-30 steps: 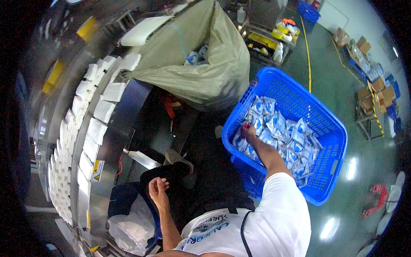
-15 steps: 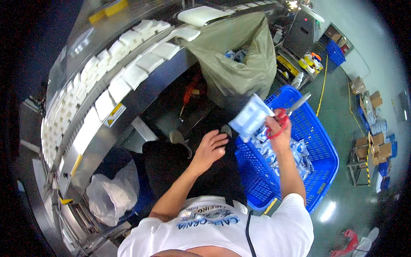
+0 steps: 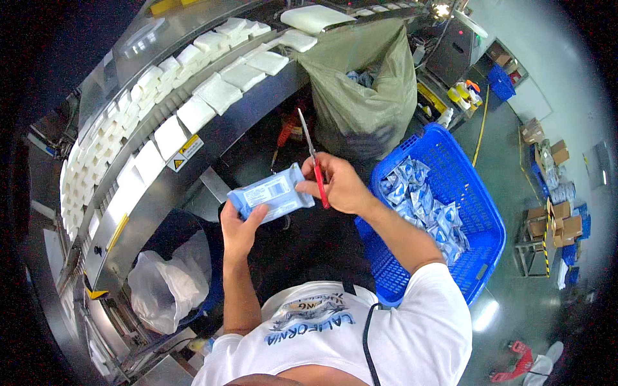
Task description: The person repeatedly picks small sealed packages from a blue basket, cuts them open with red scissors, removes a white rectangular item, and places it onto a conveyor belt. The empty packaging is discarded into a nearby bag.
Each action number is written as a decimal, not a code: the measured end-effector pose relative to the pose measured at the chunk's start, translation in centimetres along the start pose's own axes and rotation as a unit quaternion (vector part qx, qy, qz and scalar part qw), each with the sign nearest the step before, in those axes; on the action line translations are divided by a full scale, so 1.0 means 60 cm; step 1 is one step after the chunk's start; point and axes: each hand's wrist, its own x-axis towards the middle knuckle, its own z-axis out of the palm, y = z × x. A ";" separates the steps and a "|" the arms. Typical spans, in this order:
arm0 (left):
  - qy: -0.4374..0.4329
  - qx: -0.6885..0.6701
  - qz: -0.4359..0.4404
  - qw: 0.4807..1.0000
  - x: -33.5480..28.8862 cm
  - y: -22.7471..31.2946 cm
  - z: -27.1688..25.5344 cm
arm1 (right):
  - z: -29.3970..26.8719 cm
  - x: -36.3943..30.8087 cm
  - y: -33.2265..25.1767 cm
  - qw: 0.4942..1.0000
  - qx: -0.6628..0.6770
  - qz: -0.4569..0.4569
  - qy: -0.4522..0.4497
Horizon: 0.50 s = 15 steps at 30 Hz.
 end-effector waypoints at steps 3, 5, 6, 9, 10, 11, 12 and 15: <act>0.005 -0.194 -0.004 0.981 -0.010 -0.061 -0.020 | 0.033 0.014 0.022 0.995 0.084 -0.014 0.047; 0.033 -0.409 -0.023 0.911 -0.011 -0.025 0.040 | 0.053 0.021 0.046 0.988 0.114 -0.034 0.102; 0.012 -0.382 0.005 0.924 -0.015 -0.038 0.050 | 0.067 0.021 0.057 0.986 0.102 -0.034 0.125; 0.056 -0.186 0.016 0.981 -0.027 -0.066 0.068 | 0.106 0.005 0.076 0.985 0.093 -0.039 0.140; 0.094 -0.182 -0.037 0.978 -0.029 -0.072 0.069 | 0.112 -0.003 0.076 0.984 0.109 -0.029 0.135; 0.105 -0.142 -0.056 0.983 -0.022 -0.074 0.066 | 0.117 -0.009 0.078 0.983 0.125 -0.020 0.130; 0.086 -0.138 -0.047 0.986 -0.019 -0.068 0.062 | 0.120 -0.009 0.085 0.982 0.128 -0.054 0.129; 0.056 -0.089 -0.040 0.994 -0.010 -0.040 0.060 | 0.082 -0.023 0.081 0.993 0.073 -0.009 0.090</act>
